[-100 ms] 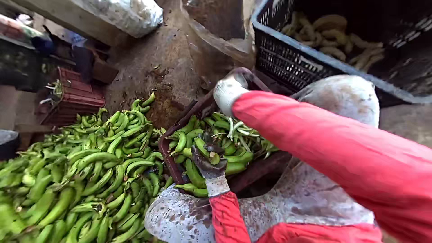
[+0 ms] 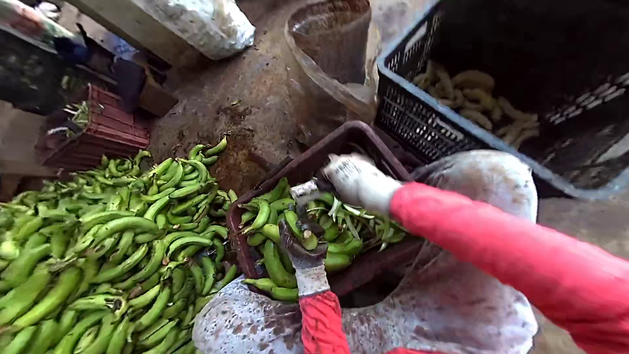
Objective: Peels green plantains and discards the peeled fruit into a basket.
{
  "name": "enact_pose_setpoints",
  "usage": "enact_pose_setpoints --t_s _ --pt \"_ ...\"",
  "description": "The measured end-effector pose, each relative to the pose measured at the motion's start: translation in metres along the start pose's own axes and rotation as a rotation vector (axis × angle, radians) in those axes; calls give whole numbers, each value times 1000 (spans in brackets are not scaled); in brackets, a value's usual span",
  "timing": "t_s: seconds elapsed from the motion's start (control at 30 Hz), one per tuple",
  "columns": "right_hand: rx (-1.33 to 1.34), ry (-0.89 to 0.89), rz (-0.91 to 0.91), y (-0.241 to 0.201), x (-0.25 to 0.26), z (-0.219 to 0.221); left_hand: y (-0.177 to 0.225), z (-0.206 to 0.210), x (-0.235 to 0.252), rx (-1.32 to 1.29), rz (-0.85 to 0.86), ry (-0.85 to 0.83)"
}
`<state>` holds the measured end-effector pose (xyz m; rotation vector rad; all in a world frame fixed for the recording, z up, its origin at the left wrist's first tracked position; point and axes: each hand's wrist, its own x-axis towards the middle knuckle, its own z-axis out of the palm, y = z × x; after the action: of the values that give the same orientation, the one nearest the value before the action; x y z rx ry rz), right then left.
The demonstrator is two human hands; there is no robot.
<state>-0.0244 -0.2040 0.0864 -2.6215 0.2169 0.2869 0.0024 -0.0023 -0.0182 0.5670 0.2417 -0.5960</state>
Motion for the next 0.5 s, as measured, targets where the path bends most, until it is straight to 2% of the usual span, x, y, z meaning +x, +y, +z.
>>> enact_pose_setpoints --t_s 0.07,0.17,0.23,0.3,0.5 --pt "155 5 -75 8 -22 28 -5 -1 6 108 72 132" --pt "243 -86 -59 8 -45 57 -15 3 15 206 174 199" --pt "213 -225 20 0 -44 63 -22 9 20 135 206 203" --pt "197 -292 52 -7 -39 66 -30 10 24 6 201 165" --pt "147 -340 67 -7 -30 64 -42 22 30 61 254 224"
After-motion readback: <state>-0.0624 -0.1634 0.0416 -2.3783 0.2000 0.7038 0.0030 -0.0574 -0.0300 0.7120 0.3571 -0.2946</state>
